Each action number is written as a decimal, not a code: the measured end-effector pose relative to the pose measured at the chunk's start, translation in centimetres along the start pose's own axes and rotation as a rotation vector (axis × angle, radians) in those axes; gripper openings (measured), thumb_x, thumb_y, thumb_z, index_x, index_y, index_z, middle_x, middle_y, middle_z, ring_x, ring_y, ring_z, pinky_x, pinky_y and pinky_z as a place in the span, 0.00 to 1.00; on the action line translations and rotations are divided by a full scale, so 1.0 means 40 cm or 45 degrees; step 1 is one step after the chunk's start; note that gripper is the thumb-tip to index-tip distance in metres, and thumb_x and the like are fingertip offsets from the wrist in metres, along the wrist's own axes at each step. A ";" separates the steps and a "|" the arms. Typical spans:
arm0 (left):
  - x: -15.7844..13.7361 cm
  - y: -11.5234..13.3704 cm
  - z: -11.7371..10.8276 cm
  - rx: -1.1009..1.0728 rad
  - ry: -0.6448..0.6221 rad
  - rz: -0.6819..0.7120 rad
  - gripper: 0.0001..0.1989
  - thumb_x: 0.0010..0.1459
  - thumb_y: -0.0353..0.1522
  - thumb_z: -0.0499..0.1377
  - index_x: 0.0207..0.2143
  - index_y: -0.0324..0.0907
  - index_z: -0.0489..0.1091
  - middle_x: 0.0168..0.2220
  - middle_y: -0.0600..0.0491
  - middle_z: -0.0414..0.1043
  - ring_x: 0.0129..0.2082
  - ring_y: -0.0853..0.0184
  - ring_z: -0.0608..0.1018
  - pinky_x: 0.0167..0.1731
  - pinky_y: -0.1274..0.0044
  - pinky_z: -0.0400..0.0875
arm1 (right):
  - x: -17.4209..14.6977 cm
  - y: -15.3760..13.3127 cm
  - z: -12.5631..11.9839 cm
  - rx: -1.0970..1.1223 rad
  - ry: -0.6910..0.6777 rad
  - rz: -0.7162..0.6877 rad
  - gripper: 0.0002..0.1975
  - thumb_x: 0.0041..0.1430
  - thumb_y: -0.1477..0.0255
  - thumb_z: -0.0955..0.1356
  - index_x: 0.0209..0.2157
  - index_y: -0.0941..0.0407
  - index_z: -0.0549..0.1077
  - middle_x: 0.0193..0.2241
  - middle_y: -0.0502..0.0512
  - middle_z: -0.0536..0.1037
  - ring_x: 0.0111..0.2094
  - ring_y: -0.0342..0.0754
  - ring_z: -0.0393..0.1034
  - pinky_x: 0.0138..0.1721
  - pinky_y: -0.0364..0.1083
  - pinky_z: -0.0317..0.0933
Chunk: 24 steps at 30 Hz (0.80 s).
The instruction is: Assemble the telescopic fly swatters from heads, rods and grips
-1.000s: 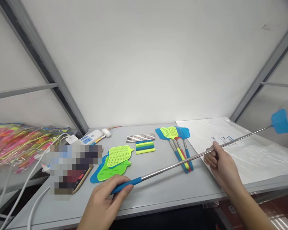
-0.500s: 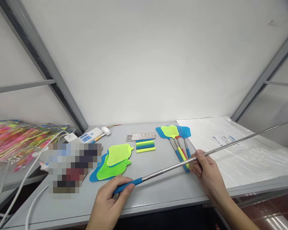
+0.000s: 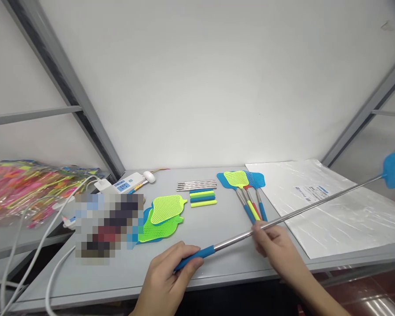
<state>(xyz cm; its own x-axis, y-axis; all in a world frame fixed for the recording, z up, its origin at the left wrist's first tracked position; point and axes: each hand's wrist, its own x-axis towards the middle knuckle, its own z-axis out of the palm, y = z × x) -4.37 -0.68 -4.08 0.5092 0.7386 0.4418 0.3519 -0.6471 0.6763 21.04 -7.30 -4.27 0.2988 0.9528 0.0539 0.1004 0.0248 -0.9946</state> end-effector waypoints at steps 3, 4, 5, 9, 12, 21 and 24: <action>-0.003 -0.017 -0.013 0.043 0.053 0.036 0.05 0.61 0.36 0.60 0.37 0.49 0.75 0.31 0.58 0.78 0.30 0.69 0.79 0.31 0.82 0.72 | 0.011 0.001 -0.041 0.228 0.160 0.013 0.29 0.61 0.52 0.64 0.13 0.55 0.57 0.14 0.45 0.53 0.18 0.41 0.48 0.22 0.45 0.44; -0.003 -0.023 -0.018 0.060 0.077 0.047 0.05 0.60 0.36 0.60 0.37 0.49 0.75 0.31 0.59 0.79 0.31 0.69 0.79 0.32 0.82 0.72 | 0.015 -0.002 -0.052 0.310 0.226 -0.008 0.29 0.61 0.54 0.65 0.13 0.54 0.56 0.14 0.45 0.52 0.18 0.41 0.48 0.22 0.45 0.45; -0.004 -0.029 -0.023 0.080 0.104 0.057 0.05 0.60 0.36 0.60 0.37 0.49 0.75 0.31 0.59 0.79 0.32 0.69 0.80 0.32 0.82 0.73 | 0.019 -0.007 -0.064 0.383 0.294 -0.036 0.29 0.61 0.55 0.66 0.13 0.55 0.56 0.14 0.45 0.52 0.18 0.40 0.47 0.22 0.45 0.45; 0.000 -0.058 -0.048 0.192 0.230 0.121 0.06 0.59 0.39 0.61 0.36 0.49 0.76 0.31 0.59 0.80 0.33 0.68 0.81 0.33 0.82 0.74 | 0.038 -0.035 -0.127 0.608 0.555 -0.109 0.24 0.61 0.61 0.68 0.16 0.55 0.58 0.14 0.43 0.49 0.17 0.40 0.43 0.20 0.44 0.44; 0.005 -0.077 -0.065 0.275 0.292 0.169 0.07 0.59 0.40 0.61 0.35 0.49 0.77 0.31 0.59 0.80 0.33 0.67 0.82 0.34 0.82 0.75 | 0.050 -0.044 -0.179 0.668 0.673 -0.126 0.21 0.60 0.64 0.68 0.18 0.55 0.57 0.15 0.42 0.49 0.17 0.39 0.41 0.18 0.42 0.44; 0.005 -0.106 -0.078 0.396 0.306 0.228 0.12 0.59 0.44 0.59 0.33 0.49 0.78 0.30 0.58 0.81 0.31 0.67 0.83 0.34 0.82 0.76 | 0.088 0.006 -0.211 0.733 0.601 0.062 0.20 0.58 0.54 0.68 0.26 0.54 0.62 0.18 0.41 0.51 0.17 0.38 0.44 0.16 0.40 0.45; 0.007 -0.119 -0.087 0.389 0.309 0.214 0.14 0.58 0.46 0.59 0.31 0.50 0.79 0.30 0.58 0.81 0.31 0.67 0.83 0.35 0.81 0.77 | 0.093 0.004 -0.258 0.751 0.725 -0.044 0.18 0.59 0.57 0.68 0.26 0.55 0.64 0.17 0.40 0.50 0.16 0.37 0.43 0.16 0.39 0.45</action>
<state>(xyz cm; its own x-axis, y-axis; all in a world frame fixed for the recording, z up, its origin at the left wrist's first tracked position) -8.64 3.28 -5.12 0.3921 0.6177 0.6817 0.5153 -0.7613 0.3935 31.95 -6.87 -3.33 0.7567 0.6527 -0.0357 -0.3495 0.3578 -0.8659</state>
